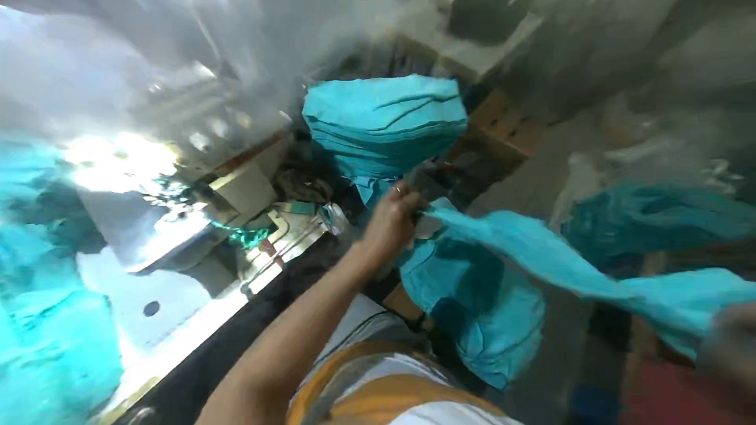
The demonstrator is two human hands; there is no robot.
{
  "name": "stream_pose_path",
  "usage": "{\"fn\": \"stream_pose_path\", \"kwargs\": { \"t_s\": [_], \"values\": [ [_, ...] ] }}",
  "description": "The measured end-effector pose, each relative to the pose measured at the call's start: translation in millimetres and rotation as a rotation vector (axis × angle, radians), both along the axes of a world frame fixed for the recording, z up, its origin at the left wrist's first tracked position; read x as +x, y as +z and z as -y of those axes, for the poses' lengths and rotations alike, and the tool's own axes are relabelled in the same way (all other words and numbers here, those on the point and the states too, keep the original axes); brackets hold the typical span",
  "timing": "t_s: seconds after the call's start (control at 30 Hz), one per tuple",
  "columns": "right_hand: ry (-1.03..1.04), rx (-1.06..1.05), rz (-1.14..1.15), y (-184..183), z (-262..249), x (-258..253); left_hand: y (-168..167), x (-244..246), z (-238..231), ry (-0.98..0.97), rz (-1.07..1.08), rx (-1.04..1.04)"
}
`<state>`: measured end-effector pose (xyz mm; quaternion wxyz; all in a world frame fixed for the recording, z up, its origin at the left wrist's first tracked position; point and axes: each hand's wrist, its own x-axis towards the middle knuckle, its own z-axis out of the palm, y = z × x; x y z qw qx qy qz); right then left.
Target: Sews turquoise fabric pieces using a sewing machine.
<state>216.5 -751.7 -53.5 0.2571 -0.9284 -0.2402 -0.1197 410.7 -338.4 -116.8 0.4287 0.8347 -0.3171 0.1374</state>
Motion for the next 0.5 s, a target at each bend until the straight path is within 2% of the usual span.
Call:
{"fn": "stream_pose_path", "kwargs": {
  "t_s": [0.07,0.13,0.2,0.27,0.33,0.4,0.43,0.5],
  "values": [
    [-0.239,-0.038,-0.42,-32.4,-17.0,-15.8,-56.2,3.7,27.1,-0.118,-0.212,0.14],
    [-0.405,-0.054,-0.754,-87.3,-33.9,-20.3,-103.1,1.0,43.2,-0.214,-0.41,0.391],
    [-0.387,-0.125,-1.009,-152.5,-48.0,-26.5,-135.4,-7.4,49.7,-0.262,-0.578,0.628],
    [-0.236,-0.224,-1.163,-221.6,-62.2,-39.1,-157.3,-18.2,47.3,-0.294,-0.733,0.807],
    [-0.098,-0.422,-1.464,-247.0,-99.1,-31.5,-157.6,-24.5,34.5,-0.294,-0.833,0.988],
    [-0.012,-0.549,-1.512,-262.5,-123.0,-17.4,-136.2,-34.5,11.4,-0.262,-0.918,1.015],
    [0.001,-0.579,-1.49,-258.0,-136.3,-2.5,-121.8,-41.4,-7.0,-0.25,-0.945,0.971],
    [-0.002,-0.65,-1.454,-216.2,-180.9,43.7,-93.2,-65.3,-59.1,-0.223,-0.899,0.768]
  ]
}}
